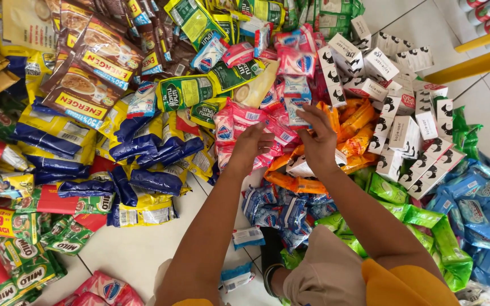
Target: Sorting and organizing various product sachets on the floor.
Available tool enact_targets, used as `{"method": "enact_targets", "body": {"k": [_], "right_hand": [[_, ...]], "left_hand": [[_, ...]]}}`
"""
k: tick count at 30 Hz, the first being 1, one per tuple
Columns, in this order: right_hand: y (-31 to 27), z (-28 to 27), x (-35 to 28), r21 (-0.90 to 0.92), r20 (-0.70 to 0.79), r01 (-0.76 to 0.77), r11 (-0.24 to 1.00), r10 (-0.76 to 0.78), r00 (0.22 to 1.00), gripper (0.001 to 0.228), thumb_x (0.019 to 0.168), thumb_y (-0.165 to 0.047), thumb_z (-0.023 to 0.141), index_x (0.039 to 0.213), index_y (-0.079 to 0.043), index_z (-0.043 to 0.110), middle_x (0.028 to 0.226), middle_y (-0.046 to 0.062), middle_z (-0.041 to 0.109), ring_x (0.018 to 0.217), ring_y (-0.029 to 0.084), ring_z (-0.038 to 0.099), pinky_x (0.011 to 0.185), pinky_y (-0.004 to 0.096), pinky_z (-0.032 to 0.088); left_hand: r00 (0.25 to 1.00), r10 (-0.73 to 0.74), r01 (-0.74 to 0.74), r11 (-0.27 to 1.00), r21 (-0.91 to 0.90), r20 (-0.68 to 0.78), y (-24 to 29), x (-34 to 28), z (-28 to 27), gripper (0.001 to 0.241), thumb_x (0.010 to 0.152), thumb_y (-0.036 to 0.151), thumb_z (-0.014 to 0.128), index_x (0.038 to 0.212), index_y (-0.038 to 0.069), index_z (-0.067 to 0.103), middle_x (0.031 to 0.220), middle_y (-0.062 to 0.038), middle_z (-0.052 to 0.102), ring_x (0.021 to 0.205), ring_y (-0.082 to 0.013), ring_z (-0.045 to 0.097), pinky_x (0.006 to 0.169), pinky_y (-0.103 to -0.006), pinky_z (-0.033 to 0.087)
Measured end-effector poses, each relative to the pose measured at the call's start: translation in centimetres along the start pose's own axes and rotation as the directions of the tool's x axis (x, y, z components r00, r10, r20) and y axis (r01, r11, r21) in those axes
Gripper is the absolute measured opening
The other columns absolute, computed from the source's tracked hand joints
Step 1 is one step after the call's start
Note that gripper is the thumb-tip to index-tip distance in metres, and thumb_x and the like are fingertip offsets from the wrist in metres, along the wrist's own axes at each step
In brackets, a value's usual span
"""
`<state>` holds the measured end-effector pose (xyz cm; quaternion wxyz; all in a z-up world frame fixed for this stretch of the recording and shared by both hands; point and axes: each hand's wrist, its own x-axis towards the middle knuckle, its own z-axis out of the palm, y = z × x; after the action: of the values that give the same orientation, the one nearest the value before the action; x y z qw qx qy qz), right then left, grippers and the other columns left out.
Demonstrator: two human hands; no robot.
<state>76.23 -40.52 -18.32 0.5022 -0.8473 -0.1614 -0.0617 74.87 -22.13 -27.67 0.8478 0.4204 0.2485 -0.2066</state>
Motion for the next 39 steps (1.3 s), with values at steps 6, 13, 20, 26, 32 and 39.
{"method": "enact_targets", "body": {"k": [6,13,20,26,32,39], "right_hand": [[-6.7,0.1,-1.7,-0.017,0.1,0.076,0.997,-0.074,0.992,0.047,0.085,0.011,0.07,0.127,-0.009,0.068,0.134,0.012,0.057,0.125,0.027,0.06,0.093,0.033,0.06],[-8.9,1.5,-4.1,-0.209,0.337,0.435,0.876,-0.353,0.873,0.049,0.072,-0.006,0.082,0.119,-0.013,0.07,0.115,0.009,0.065,0.101,0.031,0.065,0.083,0.042,0.055],[-10.7,2.8,-4.0,-0.034,0.576,0.589,0.807,-0.466,0.671,0.044,0.076,-0.026,0.085,0.115,-0.012,0.07,0.11,0.009,0.064,0.093,0.029,0.066,0.075,0.043,0.052],[-4.5,3.3,-1.9,0.15,0.424,0.224,0.963,-0.268,0.865,0.018,0.096,-0.016,0.072,0.111,-0.007,0.069,0.108,0.007,0.065,0.092,0.019,0.062,0.077,0.034,0.052],[4.2,8.0,8.2,-0.047,0.148,0.024,0.999,-0.016,0.989,0.014,0.102,-0.01,0.072,0.115,-0.006,0.069,0.101,0.007,0.063,0.084,0.014,0.062,0.074,0.029,0.051],[6.8,13.9,20.0,-0.756,0.215,0.123,0.643,0.066,0.974,0.065,0.094,-0.034,0.076,0.151,-0.025,0.045,0.143,0.036,0.04,0.115,0.06,0.051,0.089,0.066,0.047]], "left_hand": [[0.995,-0.098,0.1,0.978,-0.183,0.022,2.6,-2.2,1.4,0.05,0.099,0.045,0.055,0.134,0.011,0.054,0.108,-0.011,0.066,0.092,-0.0215,0.063,0.08,-0.0428,0.059],[0.962,-0.06,0.122,0.967,-0.223,0.266,2.1,-2.5,-0.8,0.05,0.097,0.046,0.065,0.13,0.008,0.065,0.123,-0.007,0.073,0.114,-0.0198,0.066,0.09,-0.0295,0.058],[0.962,-0.11,0.088,0.991,0.099,0.249,3.9,-3.2,-2.2,0.066,0.08,0.026,0.083,0.135,0.003,0.054,0.123,-0.008,0.069,0.109,-0.0214,0.068,0.082,-0.0334,0.059],[0.949,0.226,-0.188,0.965,-0.182,0.22,6.3,-4.6,-6.3,0.066,0.081,0.004,0.08,0.141,0.005,0.053,0.123,-0.007,0.068,0.107,-0.0185,0.069,0.09,-0.0344,0.058],[0.962,0.27,-0.27,0.905,-0.329,-0.048,6.4,-3.9,-9.0,0.059,0.078,-0.006,0.071,0.13,0.017,0.056,0.111,-0.004,0.069,0.1,-0.0219,0.071,0.08,-0.0398,0.061],[0.978,0.202,-0.21,0.947,-0.244,-0.06,3.8,-2.3,-9.4,0.05,0.083,0.0,0.075,0.129,0.012,0.059,0.113,-0.008,0.068,0.096,-0.0233,0.07,0.072,-0.041,0.06]]}}
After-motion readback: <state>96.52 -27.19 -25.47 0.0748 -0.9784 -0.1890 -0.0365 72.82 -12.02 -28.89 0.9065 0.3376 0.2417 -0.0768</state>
